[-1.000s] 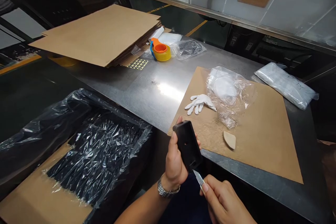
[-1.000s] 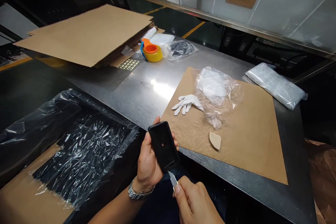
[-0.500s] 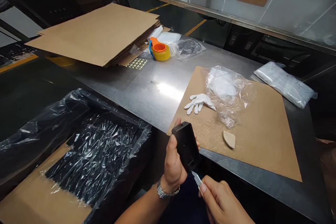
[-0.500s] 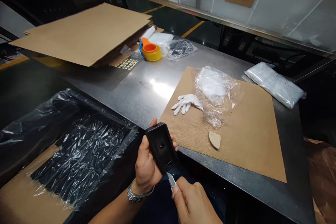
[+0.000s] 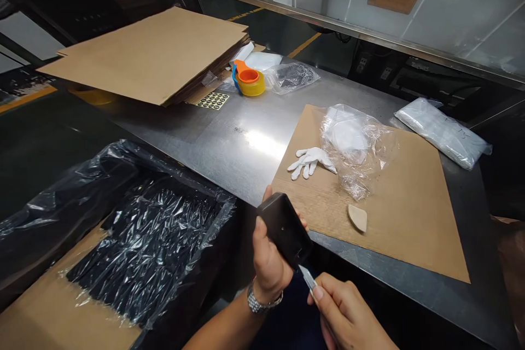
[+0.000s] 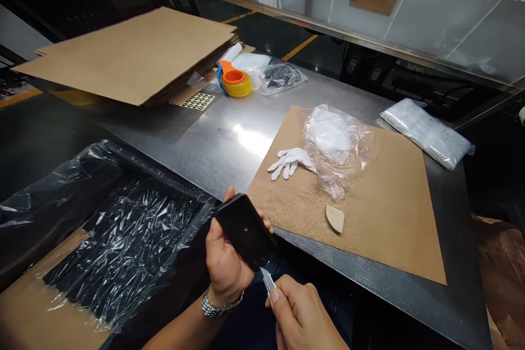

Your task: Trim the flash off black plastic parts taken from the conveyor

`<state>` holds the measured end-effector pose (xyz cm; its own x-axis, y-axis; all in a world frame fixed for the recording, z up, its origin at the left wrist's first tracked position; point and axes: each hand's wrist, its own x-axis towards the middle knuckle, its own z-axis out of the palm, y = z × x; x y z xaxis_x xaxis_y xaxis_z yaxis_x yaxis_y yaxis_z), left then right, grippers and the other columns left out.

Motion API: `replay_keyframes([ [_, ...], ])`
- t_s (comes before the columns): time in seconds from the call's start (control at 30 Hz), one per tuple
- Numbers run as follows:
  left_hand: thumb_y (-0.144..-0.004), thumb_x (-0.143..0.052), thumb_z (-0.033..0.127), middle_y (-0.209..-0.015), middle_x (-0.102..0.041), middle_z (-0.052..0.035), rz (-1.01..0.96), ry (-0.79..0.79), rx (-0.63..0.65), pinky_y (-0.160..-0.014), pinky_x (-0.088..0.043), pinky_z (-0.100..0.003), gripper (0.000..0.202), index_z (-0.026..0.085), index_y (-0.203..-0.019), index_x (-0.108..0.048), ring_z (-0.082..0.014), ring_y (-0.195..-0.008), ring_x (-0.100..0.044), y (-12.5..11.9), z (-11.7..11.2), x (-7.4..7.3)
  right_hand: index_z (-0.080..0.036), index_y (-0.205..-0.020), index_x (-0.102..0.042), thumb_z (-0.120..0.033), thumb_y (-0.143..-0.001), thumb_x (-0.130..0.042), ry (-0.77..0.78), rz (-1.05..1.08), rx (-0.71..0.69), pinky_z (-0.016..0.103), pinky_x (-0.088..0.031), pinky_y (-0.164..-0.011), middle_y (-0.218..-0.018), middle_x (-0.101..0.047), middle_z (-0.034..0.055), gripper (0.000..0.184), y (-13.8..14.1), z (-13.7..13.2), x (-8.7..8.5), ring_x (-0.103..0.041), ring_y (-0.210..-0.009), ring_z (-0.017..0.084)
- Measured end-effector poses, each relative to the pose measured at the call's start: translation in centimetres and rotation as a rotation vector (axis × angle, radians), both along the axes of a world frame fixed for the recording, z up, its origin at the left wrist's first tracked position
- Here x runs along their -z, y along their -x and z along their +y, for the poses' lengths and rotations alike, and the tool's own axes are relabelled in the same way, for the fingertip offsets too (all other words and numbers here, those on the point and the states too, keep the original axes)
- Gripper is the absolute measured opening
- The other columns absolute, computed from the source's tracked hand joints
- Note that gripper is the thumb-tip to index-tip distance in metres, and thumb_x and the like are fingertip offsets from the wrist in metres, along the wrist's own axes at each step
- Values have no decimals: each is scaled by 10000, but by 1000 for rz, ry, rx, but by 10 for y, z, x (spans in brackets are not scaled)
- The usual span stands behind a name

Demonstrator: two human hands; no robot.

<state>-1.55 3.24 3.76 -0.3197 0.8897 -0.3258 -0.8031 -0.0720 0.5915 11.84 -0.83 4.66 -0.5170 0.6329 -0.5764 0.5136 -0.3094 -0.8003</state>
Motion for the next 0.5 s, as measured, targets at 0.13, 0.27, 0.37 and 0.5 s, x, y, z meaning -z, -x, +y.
replay_keyframes([
  [0.13,-862,-333,444,-736,-613,-10,-32,34,-101,-613,-491,-301,417,376,-1256,-451,-164,-638,-572,1,2,-4,-203,-837,-499,-292,-925,-330,-555,-148,-12,216,-366,-482,-575,-534,-10,211,-4,-5,-2,-500,-481,113],
  [0.27,-864,-289,446,-717,-602,-10,-67,29,-159,-599,-483,-311,420,429,-1261,-424,-169,-628,-557,3,2,-7,-141,-1076,-536,-95,-872,-392,-1149,-371,-99,256,-377,-488,-600,-564,18,254,-2,-16,2,-521,-501,137],
  [0.37,-855,-290,438,-719,-605,-18,-75,21,-191,-601,-478,-312,418,430,-1245,-439,-170,-631,-550,4,2,-6,-89,-1145,-540,-60,-850,-420,-1411,-537,-145,262,-351,-445,-515,-495,-14,320,1,-18,7,-467,-435,120],
  [0.5,-804,-334,477,-707,-612,-30,-52,-11,-259,-576,-480,-322,415,406,-1172,-511,-175,-614,-550,5,2,-2,-25,-1093,-585,-28,-830,-415,-1602,-528,-197,225,-312,-398,-490,-440,-39,314,5,-14,9,-415,-392,76],
])
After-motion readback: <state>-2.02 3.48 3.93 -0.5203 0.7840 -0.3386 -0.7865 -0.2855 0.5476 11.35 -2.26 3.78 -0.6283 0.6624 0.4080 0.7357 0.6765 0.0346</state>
